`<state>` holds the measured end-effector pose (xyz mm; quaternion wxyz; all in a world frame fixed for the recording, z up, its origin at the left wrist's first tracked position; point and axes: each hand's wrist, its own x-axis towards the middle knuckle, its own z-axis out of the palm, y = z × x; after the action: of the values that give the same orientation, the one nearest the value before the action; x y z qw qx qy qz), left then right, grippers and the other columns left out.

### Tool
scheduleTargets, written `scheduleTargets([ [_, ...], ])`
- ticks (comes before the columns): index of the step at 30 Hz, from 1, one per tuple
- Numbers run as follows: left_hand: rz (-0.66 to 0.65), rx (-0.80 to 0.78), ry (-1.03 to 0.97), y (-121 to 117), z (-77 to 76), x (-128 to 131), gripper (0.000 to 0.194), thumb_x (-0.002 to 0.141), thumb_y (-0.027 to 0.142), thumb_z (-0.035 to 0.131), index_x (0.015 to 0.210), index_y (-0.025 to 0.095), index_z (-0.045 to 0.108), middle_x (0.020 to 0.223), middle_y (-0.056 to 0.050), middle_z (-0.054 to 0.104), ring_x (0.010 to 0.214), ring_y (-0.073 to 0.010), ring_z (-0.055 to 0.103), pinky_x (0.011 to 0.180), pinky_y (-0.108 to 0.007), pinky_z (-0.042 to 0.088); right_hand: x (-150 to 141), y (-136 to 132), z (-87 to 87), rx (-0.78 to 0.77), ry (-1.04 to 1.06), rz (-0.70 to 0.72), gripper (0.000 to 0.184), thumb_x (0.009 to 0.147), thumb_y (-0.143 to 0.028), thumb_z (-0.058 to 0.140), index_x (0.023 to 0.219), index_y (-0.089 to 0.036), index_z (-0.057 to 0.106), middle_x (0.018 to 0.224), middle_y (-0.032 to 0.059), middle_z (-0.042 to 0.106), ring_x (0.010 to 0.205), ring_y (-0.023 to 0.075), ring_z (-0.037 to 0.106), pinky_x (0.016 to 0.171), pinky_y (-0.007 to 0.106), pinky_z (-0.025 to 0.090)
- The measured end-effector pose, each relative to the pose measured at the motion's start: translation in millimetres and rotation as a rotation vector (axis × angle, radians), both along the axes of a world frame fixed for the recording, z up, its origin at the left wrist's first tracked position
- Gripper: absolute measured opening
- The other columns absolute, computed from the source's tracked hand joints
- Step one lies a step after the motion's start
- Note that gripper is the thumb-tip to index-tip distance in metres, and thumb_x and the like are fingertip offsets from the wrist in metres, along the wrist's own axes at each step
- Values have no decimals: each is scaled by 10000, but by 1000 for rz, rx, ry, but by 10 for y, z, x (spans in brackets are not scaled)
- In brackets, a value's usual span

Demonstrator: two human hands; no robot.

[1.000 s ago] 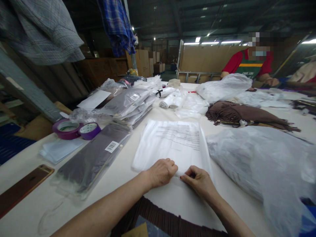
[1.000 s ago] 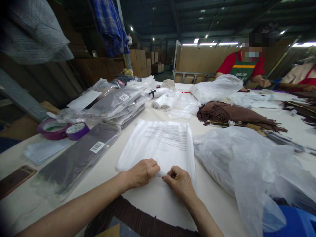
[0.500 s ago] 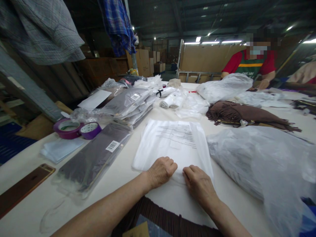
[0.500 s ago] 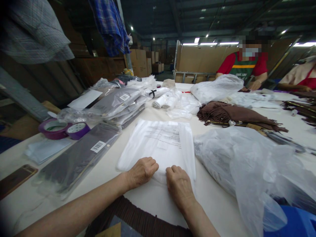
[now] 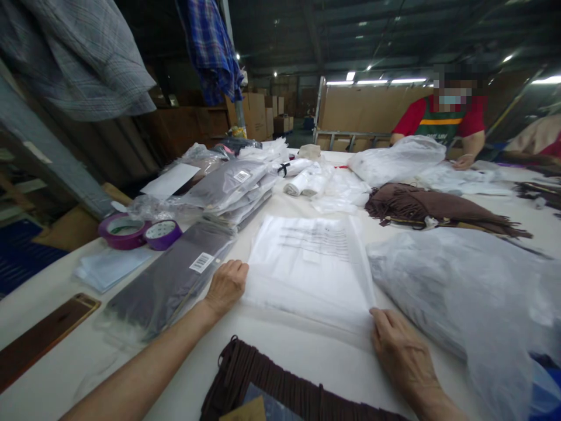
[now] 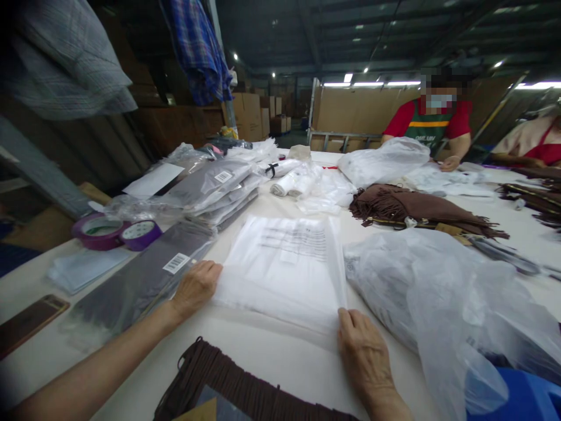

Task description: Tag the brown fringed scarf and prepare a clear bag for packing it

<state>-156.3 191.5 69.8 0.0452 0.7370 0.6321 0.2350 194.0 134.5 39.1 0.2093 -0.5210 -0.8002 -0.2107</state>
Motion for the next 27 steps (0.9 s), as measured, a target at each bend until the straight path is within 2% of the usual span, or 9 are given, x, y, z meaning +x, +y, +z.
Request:
scheduleTargets([
  [2, 79, -13, -177, -85, -14, -24, 179, 743, 56, 472, 637, 163, 568, 705, -71, 580, 797, -232, 542, 758, -353, 406, 42, -12, -17, -14, 7, -78, 222, 772, -85, 374, 799, -144, 587, 723, 84, 591, 599, 202, 568, 529, 301, 427],
  [5, 233, -71, -504, -196, -75, -22, 89, 752, 137, 528, 703, 161, 599, 687, -43, 608, 692, -189, 572, 606, -278, 427, 77, -47, -43, -137, 329, -235, 248, 759, -196, 394, 853, -149, 618, 832, 101, 635, 656, 204, 614, 556, 307, 453],
  [8, 372, -171, -866, -257, -156, -19, 37, 711, 167, 609, 713, 132, 598, 589, -22, 597, 482, -134, 547, 381, -201, 315, 54, -106, -53, -377, 880, -403, 288, 697, -349, 487, 858, -177, 653, 600, 19, 614, 500, 155, 563, 460, 263, 417],
  [12, 451, -240, -1242, -280, -198, -10, 145, 632, 122, 719, 668, 119, 579, 562, -13, 587, 406, -76, 506, 315, -149, 240, -72, -163, 7, -611, 1770, -511, 420, 491, -374, 724, 848, -164, 649, 355, -95, 398, 333, 49, 315, 311, 160, 201],
  [14, 462, -244, -1353, -280, -187, 1, 155, 639, 94, 713, 657, 130, 563, 562, 1, 576, 421, -64, 505, 335, -135, 302, -126, -171, 58, -639, 1936, -464, 453, 408, -353, 773, 793, -155, 640, 367, -102, 390, 341, 31, 300, 301, 143, 200],
  [19, 426, -236, -1444, -334, -169, 41, 172, 636, 160, 712, 673, 155, 544, 614, 25, 576, 533, -76, 551, 503, -172, 473, -88, -219, 105, -714, 2087, -393, 441, 333, -291, 827, 717, -185, 638, 607, -22, 596, 516, 81, 540, 466, 176, 479],
  [21, 393, -240, -1428, -411, -176, 56, 225, 592, 232, 739, 691, 158, 551, 640, 36, 580, 556, -81, 552, 531, -182, 481, -38, -301, 81, -730, 2070, -374, 430, 347, -318, 841, 704, -191, 637, 671, -12, 625, 584, 108, 585, 558, 202, 518],
  [23, 353, -265, -1375, -518, -179, 63, 270, 541, 273, 761, 686, 159, 564, 619, 51, 573, 545, -84, 536, 522, -181, 467, 6, -426, 54, -749, 1912, -396, 398, 404, -400, 828, 674, -198, 618, 613, -28, 600, 551, 102, 560, 524, 183, 487],
  [27, 253, -346, -1120, -753, -166, 42, 206, 573, 312, 733, 651, 164, 613, 551, 55, 562, 532, -98, 519, 518, -178, 415, 89, -722, 26, -785, 1315, -403, 348, 601, -563, 656, 676, -228, 599, 552, -40, 553, 531, 101, 512, 473, 168, 408],
])
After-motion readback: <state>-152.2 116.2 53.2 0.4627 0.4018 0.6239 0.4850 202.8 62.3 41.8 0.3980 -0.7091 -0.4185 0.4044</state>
